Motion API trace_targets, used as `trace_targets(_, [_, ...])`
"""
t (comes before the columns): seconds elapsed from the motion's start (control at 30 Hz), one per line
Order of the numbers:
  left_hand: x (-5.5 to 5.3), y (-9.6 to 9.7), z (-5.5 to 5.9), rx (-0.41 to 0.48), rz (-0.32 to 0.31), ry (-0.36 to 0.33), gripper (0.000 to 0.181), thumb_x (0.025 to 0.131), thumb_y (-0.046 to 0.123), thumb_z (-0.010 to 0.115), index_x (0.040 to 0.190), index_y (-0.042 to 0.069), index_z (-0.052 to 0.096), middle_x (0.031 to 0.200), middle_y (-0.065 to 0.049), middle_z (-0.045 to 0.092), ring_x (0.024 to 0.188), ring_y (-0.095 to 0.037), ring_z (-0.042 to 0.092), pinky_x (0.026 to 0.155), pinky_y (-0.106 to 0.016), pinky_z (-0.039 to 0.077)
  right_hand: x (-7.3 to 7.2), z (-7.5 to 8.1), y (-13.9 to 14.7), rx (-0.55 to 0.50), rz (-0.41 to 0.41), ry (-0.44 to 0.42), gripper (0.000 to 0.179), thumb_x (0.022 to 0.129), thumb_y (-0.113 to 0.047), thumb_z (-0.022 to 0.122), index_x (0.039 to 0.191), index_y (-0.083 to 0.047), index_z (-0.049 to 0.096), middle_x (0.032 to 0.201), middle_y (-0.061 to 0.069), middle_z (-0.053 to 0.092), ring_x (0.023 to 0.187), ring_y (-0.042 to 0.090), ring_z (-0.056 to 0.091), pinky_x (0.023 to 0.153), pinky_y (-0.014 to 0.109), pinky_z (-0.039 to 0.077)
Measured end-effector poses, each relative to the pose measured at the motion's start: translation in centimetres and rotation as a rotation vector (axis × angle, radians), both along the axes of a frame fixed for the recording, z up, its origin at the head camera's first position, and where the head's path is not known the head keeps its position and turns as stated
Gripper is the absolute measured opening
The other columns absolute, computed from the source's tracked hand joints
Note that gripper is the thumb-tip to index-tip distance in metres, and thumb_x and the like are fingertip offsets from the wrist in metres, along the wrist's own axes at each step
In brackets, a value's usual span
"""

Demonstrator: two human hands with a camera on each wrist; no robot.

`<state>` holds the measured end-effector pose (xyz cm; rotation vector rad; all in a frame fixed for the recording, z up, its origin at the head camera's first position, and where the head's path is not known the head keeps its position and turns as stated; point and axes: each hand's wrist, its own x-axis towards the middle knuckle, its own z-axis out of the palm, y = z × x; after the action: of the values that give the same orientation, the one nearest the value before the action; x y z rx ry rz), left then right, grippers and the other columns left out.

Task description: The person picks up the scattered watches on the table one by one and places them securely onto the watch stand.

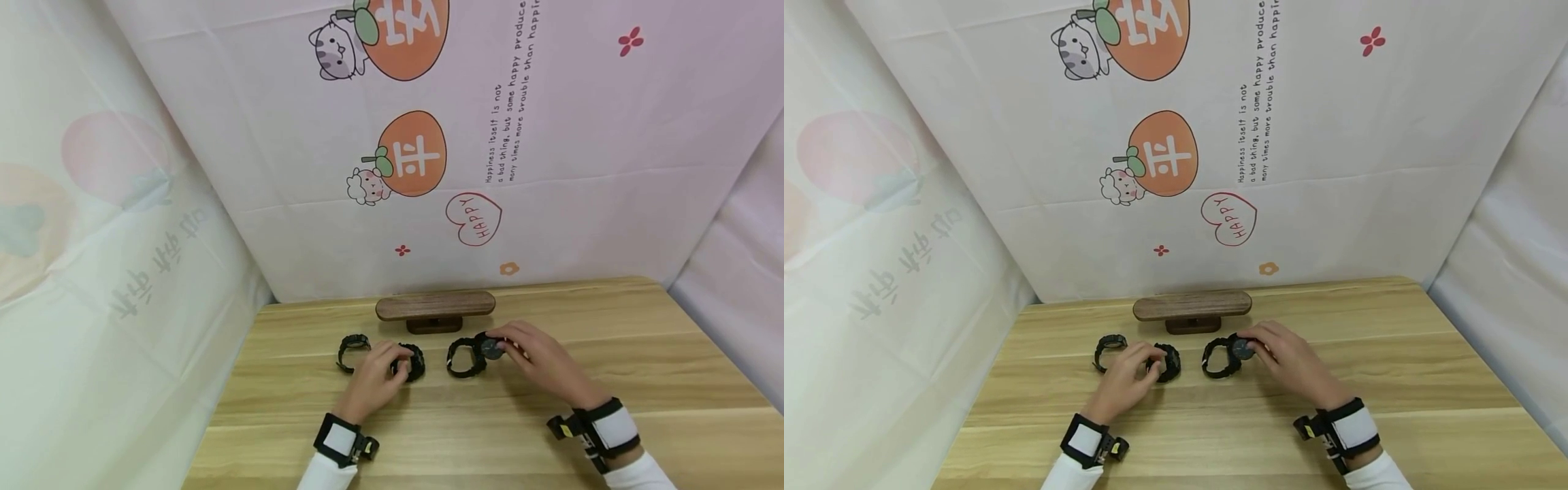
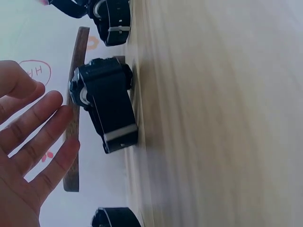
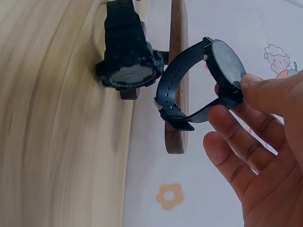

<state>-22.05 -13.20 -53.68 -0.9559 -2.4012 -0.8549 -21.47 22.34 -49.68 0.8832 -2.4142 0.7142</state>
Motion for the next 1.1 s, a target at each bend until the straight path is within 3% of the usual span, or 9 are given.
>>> trace_targets(0.2, [0.1,0.7,0.1,0.027,-0.023,0.027,0.017,0.099,0.007,0.073,0.116,0.010,0.076,0.109,0.001,0.074,0.098,-0.011,0.070,0.082,-0.025,0.061,0.4,0.0,-0.7,-0.014,0.006,-0.015,0.034,0.092,0.002,0.079,0.124,-0.011,0.076,0.112,-0.001,0.074,0.091,0.005,0.065,0.072,0.022,0.059])
trace_targets(0.57, [0.4,2.0,0.5,0.051,-0.059,-0.027,0.021,0.101,0.008,0.072,0.121,0.013,0.072,0.113,0.000,0.072,0.100,-0.013,0.070,0.082,-0.027,0.062,0.6,-0.4,-1.6,-0.029,0.026,-0.007,0.036,0.091,0.003,0.080,0.124,-0.013,0.076,0.114,-0.001,0.075,0.092,0.005,0.067,0.071,0.019,0.058])
trace_targets(0.93, [0.6,3.4,0.7,0.015,-0.060,-0.107,0.042,0.096,0.005,0.077,0.136,0.008,0.066,0.130,0.000,0.068,0.121,-0.014,0.068,0.103,-0.027,0.059,0.5,-0.2,-2.9,-0.033,0.080,-0.018,0.037,0.093,0.002,0.078,0.126,-0.014,0.075,0.115,-0.004,0.073,0.093,0.003,0.064,0.073,0.020,0.058])
trace_targets(1.1, [0.4,4.1,0.6,0.005,-0.061,-0.073,0.049,0.096,0.008,0.078,0.143,0.011,0.062,0.138,-0.006,0.066,0.128,-0.018,0.065,0.108,-0.032,0.058,0.4,-0.1,-3.5,-0.028,0.089,-0.023,0.035,0.093,0.001,0.079,0.125,-0.014,0.076,0.114,-0.004,0.073,0.096,0.005,0.067,0.075,0.023,0.060])
